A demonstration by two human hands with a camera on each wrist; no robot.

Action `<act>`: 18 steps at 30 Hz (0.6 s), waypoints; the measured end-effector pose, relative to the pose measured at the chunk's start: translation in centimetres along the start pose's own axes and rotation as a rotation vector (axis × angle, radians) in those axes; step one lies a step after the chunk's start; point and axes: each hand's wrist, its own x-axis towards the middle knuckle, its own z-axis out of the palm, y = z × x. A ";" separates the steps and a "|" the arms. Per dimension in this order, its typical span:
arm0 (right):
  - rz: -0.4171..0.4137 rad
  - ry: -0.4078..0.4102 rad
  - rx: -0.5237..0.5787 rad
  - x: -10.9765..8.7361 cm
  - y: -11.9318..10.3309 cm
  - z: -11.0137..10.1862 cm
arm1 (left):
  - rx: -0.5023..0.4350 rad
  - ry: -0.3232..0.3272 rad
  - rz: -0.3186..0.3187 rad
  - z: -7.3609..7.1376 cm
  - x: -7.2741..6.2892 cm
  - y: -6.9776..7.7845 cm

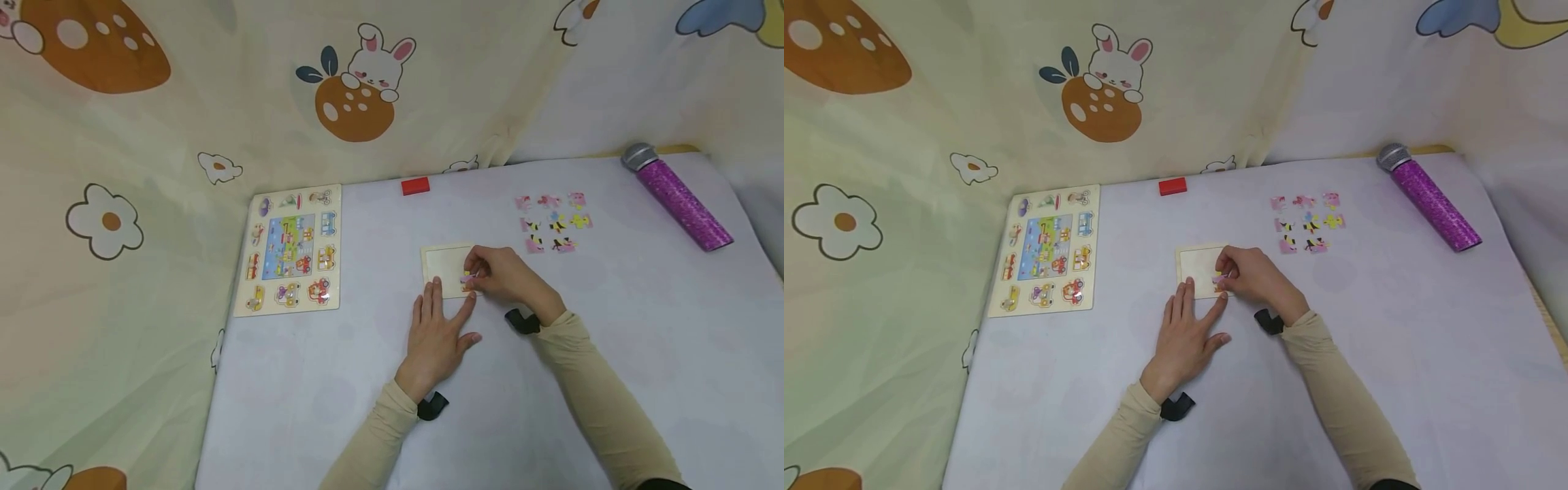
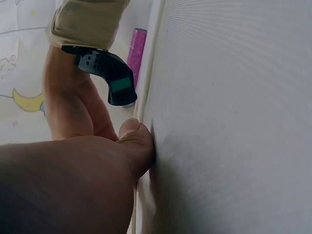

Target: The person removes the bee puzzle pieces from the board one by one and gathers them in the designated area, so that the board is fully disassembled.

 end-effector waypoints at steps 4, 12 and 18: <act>0.004 -0.022 0.024 -0.1 -0.1 0.0 | 0.000 0.006 0.004 0.1 0.0 0.0; -0.018 -0.071 -0.004 -0.8 0.1 -0.6 | -0.008 -0.002 0.002 0.1 0.0 0.0; -0.021 -0.019 -0.035 -1.1 0.6 -1.2 | 0.000 0.007 0.002 0.1 0.0 0.1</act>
